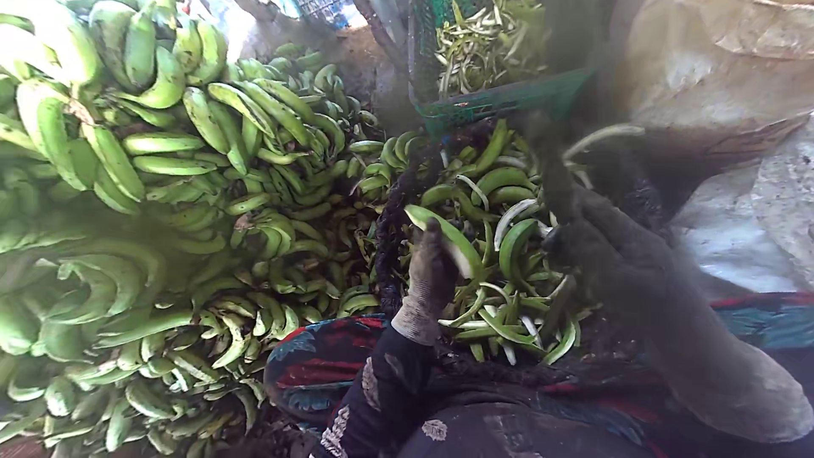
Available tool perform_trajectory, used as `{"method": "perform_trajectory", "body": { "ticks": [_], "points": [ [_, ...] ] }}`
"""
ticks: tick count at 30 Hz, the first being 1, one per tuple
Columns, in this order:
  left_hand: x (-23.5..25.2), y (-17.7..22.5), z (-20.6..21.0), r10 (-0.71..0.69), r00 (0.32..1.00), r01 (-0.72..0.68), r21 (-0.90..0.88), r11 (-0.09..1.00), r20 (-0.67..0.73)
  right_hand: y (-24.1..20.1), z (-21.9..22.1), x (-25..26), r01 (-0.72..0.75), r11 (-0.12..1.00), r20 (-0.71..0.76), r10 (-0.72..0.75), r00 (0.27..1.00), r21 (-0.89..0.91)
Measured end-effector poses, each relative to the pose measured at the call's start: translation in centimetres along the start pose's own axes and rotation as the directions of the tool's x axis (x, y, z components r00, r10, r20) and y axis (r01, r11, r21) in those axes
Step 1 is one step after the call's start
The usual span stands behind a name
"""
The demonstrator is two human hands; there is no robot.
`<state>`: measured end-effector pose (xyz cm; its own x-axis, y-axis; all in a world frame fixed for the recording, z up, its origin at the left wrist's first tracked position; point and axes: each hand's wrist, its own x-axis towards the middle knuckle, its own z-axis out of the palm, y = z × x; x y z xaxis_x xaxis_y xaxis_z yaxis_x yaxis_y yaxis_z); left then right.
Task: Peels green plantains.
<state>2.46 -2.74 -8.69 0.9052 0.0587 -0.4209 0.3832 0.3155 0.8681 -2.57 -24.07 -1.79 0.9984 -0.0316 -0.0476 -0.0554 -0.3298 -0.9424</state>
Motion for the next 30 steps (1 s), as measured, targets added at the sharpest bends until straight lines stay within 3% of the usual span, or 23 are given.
{"method": "perform_trajectory", "body": {
  "ticks": [1,4,7,9,11,13,14,16,17,19,21,22,24,28,30],
  "points": [
    [-0.3,1.5,0.4,0.051,0.999,-0.052,-0.079,0.996,-0.015,0.3,0.3,0.0,0.065,0.996,0.005,-0.064,0.998,-0.063],
    [-1.5,5.0,2.0,0.206,0.970,-0.215,-0.064,0.974,-0.130,1.9,2.1,0.2,0.267,0.936,-0.027,-0.280,0.960,-0.230],
    [-1.6,6.3,2.9,0.317,0.927,-0.342,-0.102,0.934,-0.202,1.6,3.1,-0.3,0.339,0.870,-0.034,-0.375,0.926,-0.359],
    [-1.2,7.4,3.9,0.317,0.896,-0.378,-0.160,0.912,-0.311,1.2,3.4,-0.9,0.353,0.846,-0.050,-0.405,0.913,-0.399],
    [-1.1,8.0,4.2,0.276,0.903,-0.359,-0.228,0.905,-0.330,1.1,4.0,-1.3,0.363,0.832,-0.069,-0.428,0.901,-0.419],
    [-1.5,7.6,3.9,0.278,0.937,-0.324,-0.225,0.919,-0.214,1.1,4.8,-1.2,0.359,0.824,-0.091,-0.438,0.894,-0.438],
    [-1.9,6.8,3.2,0.311,0.949,-0.316,-0.151,0.937,-0.055,1.1,5.0,-0.7,0.361,0.813,-0.100,-0.451,0.887,-0.457],
    [-3.6,5.3,1.5,0.310,0.921,-0.360,0.209,0.909,0.236,1.2,4.5,1.2,0.353,0.775,-0.096,-0.466,0.880,-0.523],
    [-4.2,4.8,0.7,0.232,0.915,-0.342,0.329,0.880,0.330,1.3,3.9,2.2,0.322,0.759,-0.078,-0.438,0.896,-0.566],
    [-5.1,3.6,-0.6,0.068,0.915,-0.244,0.410,0.879,0.399,1.5,2.6,3.7,0.225,0.736,0.000,-0.293,0.956,-0.639],
    [-5.8,3.0,-1.8,-0.005,0.907,-0.143,0.319,0.937,0.421,1.7,2.1,4.2,0.111,0.725,0.033,-0.121,0.992,-0.680],
    [-5.6,2.7,-2.5,0.010,0.912,-0.105,0.210,0.972,0.409,1.7,2.3,3.7,0.094,0.745,0.031,-0.098,0.995,-0.661],
    [-5.1,3.7,-2.7,0.106,0.960,-0.141,0.119,0.983,0.260,1.1,3.1,1.9,0.174,0.796,0.049,-0.179,0.983,-0.580],
    [-4.3,7.8,-0.2,0.249,0.965,-0.259,-0.149,0.954,-0.082,0.4,5.2,-1.9,0.422,0.796,-0.022,-0.478,0.878,-0.433],
    [-4.1,8.5,1.2,0.272,0.959,-0.283,-0.231,0.931,-0.082,0.8,5.8,-2.7,0.447,0.780,-0.066,-0.524,0.849,-0.438]
  ]
}}
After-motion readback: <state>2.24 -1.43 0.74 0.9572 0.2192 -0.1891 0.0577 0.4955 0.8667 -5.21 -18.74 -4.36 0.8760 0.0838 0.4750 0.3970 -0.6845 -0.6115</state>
